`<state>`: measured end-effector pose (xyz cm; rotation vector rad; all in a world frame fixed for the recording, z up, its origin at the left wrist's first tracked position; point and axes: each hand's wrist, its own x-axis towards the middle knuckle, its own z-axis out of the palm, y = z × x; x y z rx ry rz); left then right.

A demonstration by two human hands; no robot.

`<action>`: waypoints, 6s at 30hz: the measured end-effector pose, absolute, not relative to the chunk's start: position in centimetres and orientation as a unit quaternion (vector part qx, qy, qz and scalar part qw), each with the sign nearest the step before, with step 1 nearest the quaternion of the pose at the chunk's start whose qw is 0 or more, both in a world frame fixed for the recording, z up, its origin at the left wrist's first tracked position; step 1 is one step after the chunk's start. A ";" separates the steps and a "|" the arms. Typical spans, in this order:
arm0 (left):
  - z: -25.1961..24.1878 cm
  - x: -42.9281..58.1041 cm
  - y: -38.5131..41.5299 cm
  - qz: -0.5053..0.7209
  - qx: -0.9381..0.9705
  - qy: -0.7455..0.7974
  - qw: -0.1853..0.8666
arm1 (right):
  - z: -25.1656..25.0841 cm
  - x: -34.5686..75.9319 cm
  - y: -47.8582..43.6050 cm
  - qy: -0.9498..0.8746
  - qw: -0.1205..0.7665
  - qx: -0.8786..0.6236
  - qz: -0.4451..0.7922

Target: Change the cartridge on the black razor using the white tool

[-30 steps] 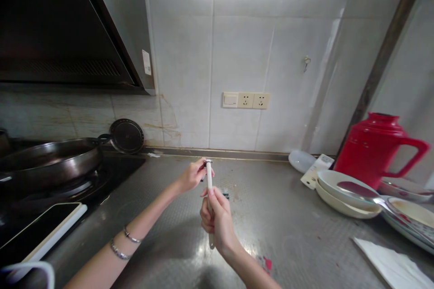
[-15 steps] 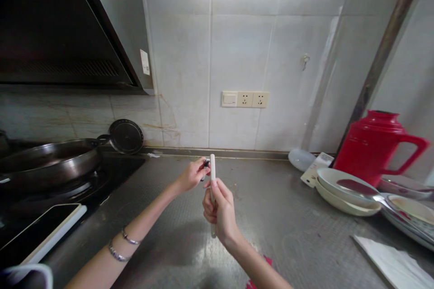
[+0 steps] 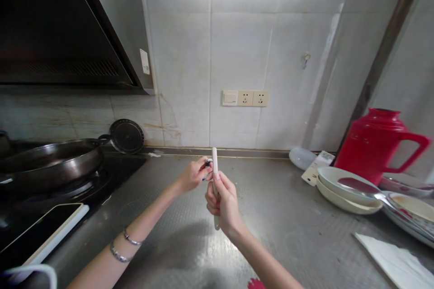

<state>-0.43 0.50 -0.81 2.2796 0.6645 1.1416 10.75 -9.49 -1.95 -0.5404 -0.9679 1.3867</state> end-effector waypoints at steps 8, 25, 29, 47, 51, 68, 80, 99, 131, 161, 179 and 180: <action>-0.5 -0.7 0.5 0.420 0.837 0.235 0.261 | -2.4 10.6 -10.2 -0.427 0.611 -0.248 0.618; -0.7 -0.9 0.8 0.419 0.840 0.238 0.250 | -2.9 10.4 -10.1 -0.420 0.619 -0.245 0.617; -0.7 -1.0 1.0 0.410 0.843 0.235 0.257 | -3.6 10.1 -10.3 -0.427 0.593 -0.254 0.634; -1.4 -0.8 1.8 0.452 0.792 0.223 0.344 | -3.4 9.8 -8.7 -0.430 0.633 -0.242 0.597; -1.3 -0.9 1.6 0.450 0.769 0.209 0.403 | -4.2 9.5 -8.7 -0.422 0.622 -0.257 0.607; 0.4 -2.2 2.1 0.457 0.693 0.244 0.501 | -4.7 10.5 -8.0 -0.459 0.639 -0.274 0.553; 3.1 -3.6 0.1 0.271 0.617 0.290 0.680 | 3.8 16.6 -1.9 -0.713 0.527 -0.408 0.217; 0.0 -3.1 2.2 0.145 0.634 0.301 0.698 | 0.9 17.2 0.8 -0.770 0.381 -0.504 0.087; -1.1 -2.5 2.1 0.115 0.651 0.314 0.681 | -0.1 18.2 1.7 -0.795 0.351 -0.474 0.146; -0.8 -2.2 1.7 0.155 0.663 0.323 0.658 | -0.4 17.9 1.9 -0.784 0.404 -0.467 0.066; -1.2 -1.9 1.7 0.152 0.661 0.334 0.655 | -0.3 17.7 1.8 -0.793 0.379 -0.463 0.113; -1.2 -1.9 1.7 0.152 0.662 0.333 0.654 | -0.4 17.5 1.8 -0.787 0.382 -0.473 0.101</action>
